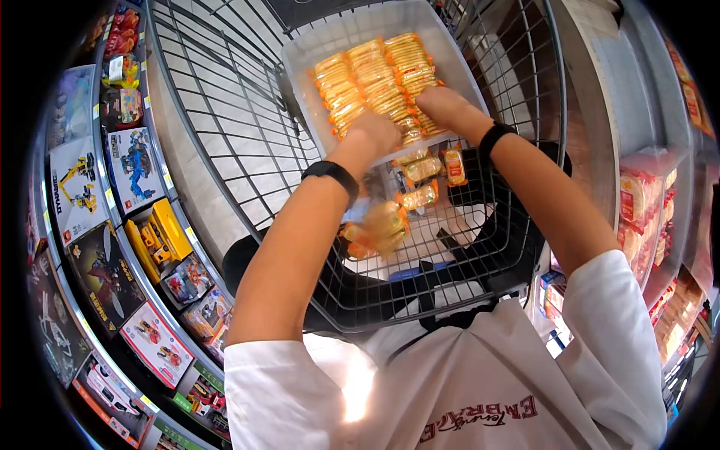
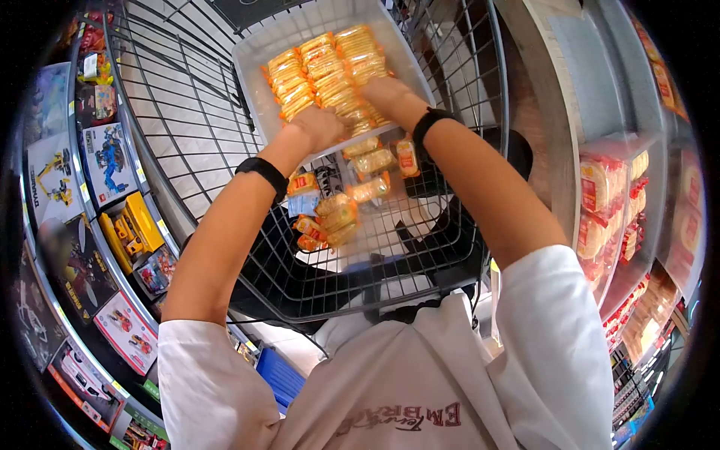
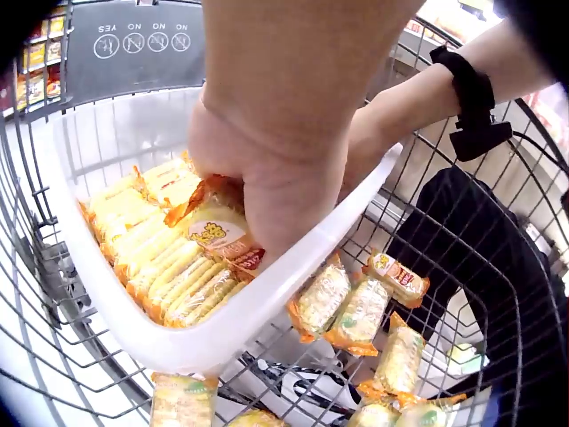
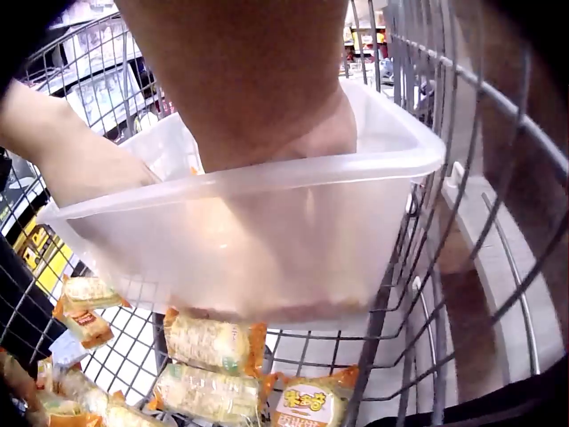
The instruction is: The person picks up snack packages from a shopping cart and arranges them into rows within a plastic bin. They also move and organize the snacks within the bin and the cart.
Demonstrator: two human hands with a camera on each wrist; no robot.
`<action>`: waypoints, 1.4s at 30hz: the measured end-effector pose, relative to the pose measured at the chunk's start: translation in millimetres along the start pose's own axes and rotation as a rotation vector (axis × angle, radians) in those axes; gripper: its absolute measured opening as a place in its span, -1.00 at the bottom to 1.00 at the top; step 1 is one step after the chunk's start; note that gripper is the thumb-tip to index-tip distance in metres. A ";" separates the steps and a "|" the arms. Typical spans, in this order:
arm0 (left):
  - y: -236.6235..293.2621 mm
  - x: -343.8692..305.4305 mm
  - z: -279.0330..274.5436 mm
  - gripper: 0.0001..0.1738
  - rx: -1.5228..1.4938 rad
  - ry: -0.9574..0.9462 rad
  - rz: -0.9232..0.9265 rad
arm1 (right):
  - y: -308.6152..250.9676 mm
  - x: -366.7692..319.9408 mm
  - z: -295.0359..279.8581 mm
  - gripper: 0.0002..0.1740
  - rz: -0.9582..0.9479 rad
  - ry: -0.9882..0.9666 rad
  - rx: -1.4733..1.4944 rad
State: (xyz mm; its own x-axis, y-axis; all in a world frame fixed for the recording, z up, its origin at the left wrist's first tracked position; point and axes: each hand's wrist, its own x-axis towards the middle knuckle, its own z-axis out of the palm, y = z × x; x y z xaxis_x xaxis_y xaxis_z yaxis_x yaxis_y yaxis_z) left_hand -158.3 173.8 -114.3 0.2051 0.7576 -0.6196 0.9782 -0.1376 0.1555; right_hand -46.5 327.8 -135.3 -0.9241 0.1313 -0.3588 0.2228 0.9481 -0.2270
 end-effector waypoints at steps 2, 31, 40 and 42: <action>-1.4 -2.2 2.1 -0.66 -0.056 0.075 0.005 | 4.5 2.8 7.6 -0.88 0.001 -0.001 -0.017; -3.0 -19.4 -24.0 -0.58 -0.372 0.324 -0.363 | -28.7 -32.4 -105.1 -0.85 0.228 -0.114 0.230; 106.7 -211.0 -61.2 -0.61 -1.826 1.162 -0.242 | -41.9 -110.4 -30.5 -0.65 0.160 -0.512 0.549; 122.1 -227.2 -29.2 -0.57 -2.016 1.215 -0.121 | -60.5 -111.8 -14.2 -0.57 0.481 -0.460 0.578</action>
State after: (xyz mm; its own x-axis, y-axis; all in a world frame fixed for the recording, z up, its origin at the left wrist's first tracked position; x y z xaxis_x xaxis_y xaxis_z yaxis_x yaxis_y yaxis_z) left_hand -86.3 3.5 68.0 -0.6703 0.7036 -0.2357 -0.4164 -0.0938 0.9043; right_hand 38.9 259.9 -68.6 -0.5012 0.2308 -0.8340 0.7928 0.5086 -0.3358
